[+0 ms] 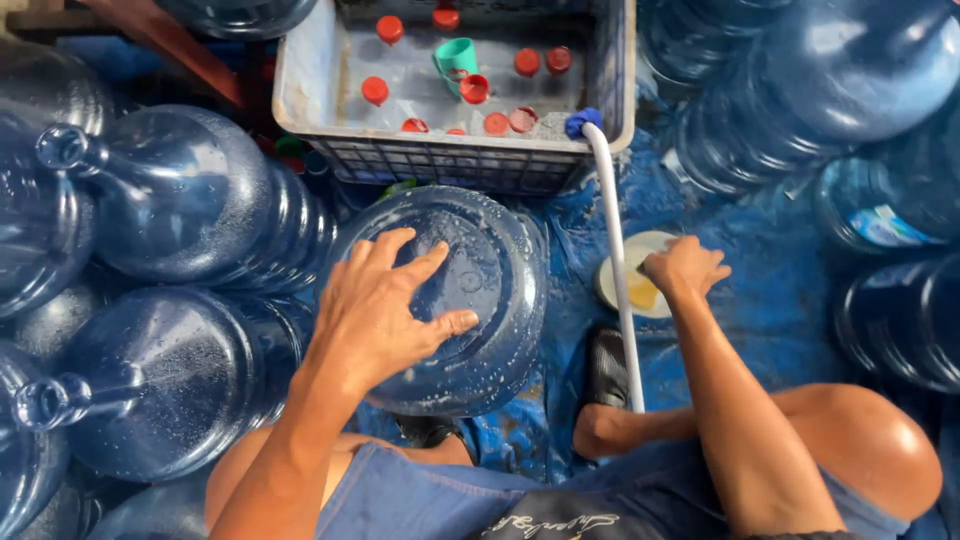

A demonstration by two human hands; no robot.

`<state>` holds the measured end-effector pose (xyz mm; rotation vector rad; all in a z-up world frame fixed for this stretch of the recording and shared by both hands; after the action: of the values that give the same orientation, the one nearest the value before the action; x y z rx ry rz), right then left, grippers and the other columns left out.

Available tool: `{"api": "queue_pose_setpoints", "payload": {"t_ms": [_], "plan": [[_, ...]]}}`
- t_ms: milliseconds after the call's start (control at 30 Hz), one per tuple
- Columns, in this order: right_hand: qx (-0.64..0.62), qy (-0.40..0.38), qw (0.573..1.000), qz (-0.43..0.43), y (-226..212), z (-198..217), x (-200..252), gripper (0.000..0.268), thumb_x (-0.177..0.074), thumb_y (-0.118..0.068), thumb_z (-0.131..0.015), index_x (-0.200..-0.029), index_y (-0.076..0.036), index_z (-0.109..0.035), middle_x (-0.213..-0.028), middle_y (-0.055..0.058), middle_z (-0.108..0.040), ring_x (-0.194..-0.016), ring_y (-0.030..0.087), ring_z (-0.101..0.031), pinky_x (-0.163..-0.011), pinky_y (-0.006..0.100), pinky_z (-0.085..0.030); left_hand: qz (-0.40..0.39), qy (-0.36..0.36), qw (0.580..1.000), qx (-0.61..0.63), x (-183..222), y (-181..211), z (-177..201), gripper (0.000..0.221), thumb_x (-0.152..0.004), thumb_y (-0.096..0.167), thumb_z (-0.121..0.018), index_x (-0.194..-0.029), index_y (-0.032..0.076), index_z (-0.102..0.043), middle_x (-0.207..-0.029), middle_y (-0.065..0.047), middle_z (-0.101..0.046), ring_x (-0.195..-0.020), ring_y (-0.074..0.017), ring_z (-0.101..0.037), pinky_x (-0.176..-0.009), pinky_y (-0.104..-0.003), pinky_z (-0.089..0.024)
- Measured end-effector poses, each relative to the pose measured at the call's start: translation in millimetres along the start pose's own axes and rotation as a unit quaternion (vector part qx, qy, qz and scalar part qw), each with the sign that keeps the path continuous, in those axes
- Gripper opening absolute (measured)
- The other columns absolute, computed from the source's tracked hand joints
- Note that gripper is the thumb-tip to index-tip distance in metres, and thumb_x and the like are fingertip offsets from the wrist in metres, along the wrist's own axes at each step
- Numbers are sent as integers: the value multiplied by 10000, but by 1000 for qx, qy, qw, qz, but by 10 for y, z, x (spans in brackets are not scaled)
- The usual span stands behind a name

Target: Cleaning the exterior of large plastic water jugs using a sponge and soapy water.

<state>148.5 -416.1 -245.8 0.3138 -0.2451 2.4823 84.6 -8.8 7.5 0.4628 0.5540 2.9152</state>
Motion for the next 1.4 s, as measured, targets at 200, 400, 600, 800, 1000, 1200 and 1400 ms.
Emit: {"api": "queue_pose_setpoints", "payload": {"t_ms": [200,400,600,800,1000,1200,1400], "plan": [[-177,140,922,314,-1483,853,-155,313,-867,-182,-686,-1120,-30,-790,-1116,212,-730,-1032,419,-560,-927,532,-446,-26,216,974,70,-101,-386,-56,1130,-460,746,-851,-1372,113,-641,-1423,-176,-499,-1347,-426,-368,-1096,-594,-255],[-485,-226,843,58,-3138,55,-1308,402,-937,-380,-639,-1133,-31,-680,-940,151,-689,-669,309,-727,-507,371,-623,175,2,978,110,-2,-475,-49,1733,-193,642,-1150,-1610,199,-256,-1667,-164,-182,-1465,-375,-242,-1027,-651,-316],[-276,-204,937,64,-4187,-1015,-2165,934,-804,-715,-609,-1388,14,-578,-1496,218,-511,-1393,368,-472,-1150,405,-375,98,282,938,-178,76,-686,-787,541,-732,119,-752,-1214,362,-718,-1331,-24,-622,-1023,-256,-662,-789,-414,-631],[-402,-469,750,236,-4766,-1920,-2499,85,-799,-172,-516,-868,-137,-550,-777,21,-515,-652,160,-474,-542,317,-417,81,342,927,-133,197,-1276,-1527,393,-795,167,-799,-1151,276,-675,-1252,-157,-625,-900,-323,-714,-830,-428,-639],[-187,57,873,447,-4614,-1270,-2124,581,-764,107,-490,-1301,-115,-468,-1171,330,-333,-653,598,-542,-657,698,-486,96,310,938,-119,358,-1550,-1895,343,-822,232,-771,-1147,250,-666,-1176,-128,-669,-917,-227,-719,-839,-406,-608],[-44,-9,878,477,-4168,-1528,-2598,699,-806,129,-515,-1440,-163,-494,-1306,420,-282,-886,706,-535,-873,759,-471,211,312,926,36,522,-1699,-1999,372,-721,185,-827,-1037,22,-717,-819,-81,-789,-741,-190,-774,-746,-312,-628],[-328,-382,828,247,-3640,-723,-2178,597,-834,94,-484,-1343,-173,-646,-1095,17,-696,-921,134,-669,-663,238,-523,172,127,973,83,415,-1100,-967,618,-757,132,-635,-1333,347,-696,-1443,-74,-558,-1247,-306,-600,-1033,-460,-477]]}}
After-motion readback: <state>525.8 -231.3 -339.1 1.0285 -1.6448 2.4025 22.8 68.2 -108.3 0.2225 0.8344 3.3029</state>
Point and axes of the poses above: each hand's wrist, its own x-axis away from the middle knuckle, its own z-axis out of the back of the hand, y = z × x, the point moved 3 cm from there along -x, towards the middle knuckle
